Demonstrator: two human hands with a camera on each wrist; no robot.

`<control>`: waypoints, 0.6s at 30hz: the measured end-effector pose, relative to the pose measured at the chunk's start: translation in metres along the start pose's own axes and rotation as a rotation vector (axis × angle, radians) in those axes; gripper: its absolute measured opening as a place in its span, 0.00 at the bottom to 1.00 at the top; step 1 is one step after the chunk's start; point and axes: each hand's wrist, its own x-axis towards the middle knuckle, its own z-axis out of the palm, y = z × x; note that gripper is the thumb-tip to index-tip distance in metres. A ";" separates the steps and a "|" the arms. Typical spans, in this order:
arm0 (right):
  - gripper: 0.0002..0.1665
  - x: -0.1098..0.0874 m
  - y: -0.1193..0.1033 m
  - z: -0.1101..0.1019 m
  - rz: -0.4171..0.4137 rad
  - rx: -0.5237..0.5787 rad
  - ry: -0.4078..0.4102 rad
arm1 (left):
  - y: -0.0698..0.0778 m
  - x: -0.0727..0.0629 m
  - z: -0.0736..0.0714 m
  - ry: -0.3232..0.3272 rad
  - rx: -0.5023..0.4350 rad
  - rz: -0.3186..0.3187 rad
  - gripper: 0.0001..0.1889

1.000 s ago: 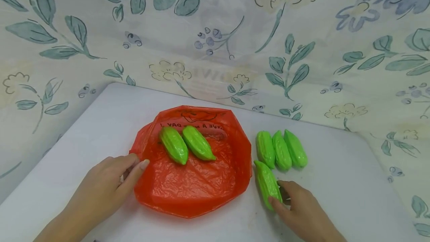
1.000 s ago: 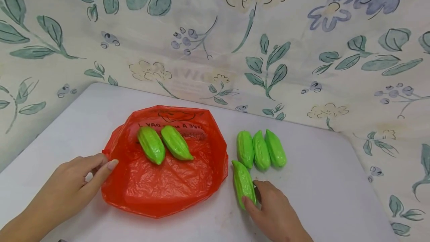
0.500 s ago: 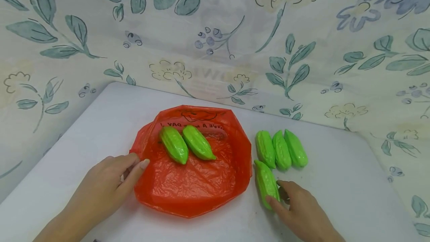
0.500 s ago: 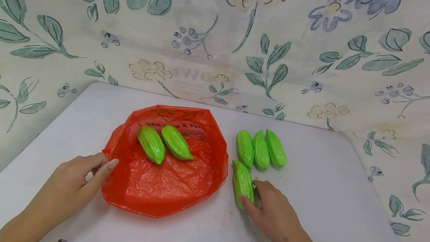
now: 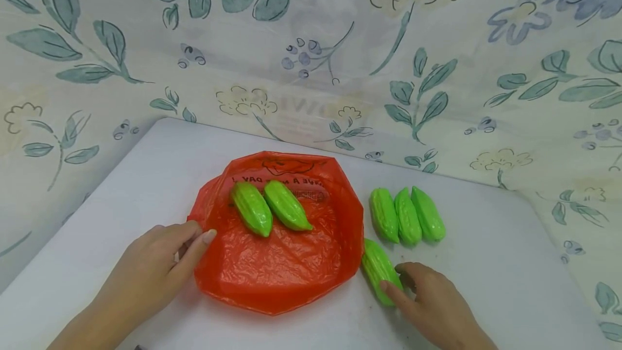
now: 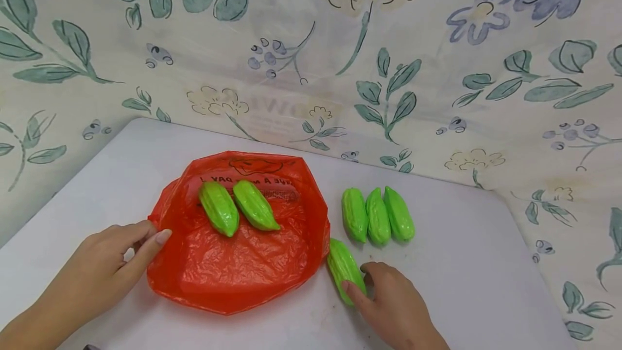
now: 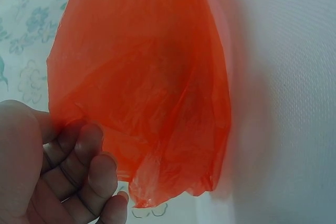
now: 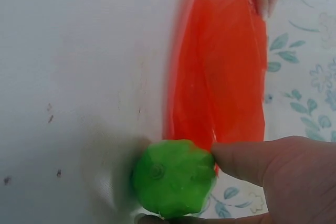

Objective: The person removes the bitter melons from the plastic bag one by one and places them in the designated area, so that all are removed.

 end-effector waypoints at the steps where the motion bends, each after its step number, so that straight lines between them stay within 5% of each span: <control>1: 0.35 0.000 -0.001 0.000 0.001 -0.004 -0.003 | 0.000 0.000 0.000 0.000 0.000 0.001 0.10; 18: 0.28 0.002 0.000 -0.002 -0.016 -0.026 0.014 | 0.001 -0.001 0.000 0.017 -0.004 0.028 0.11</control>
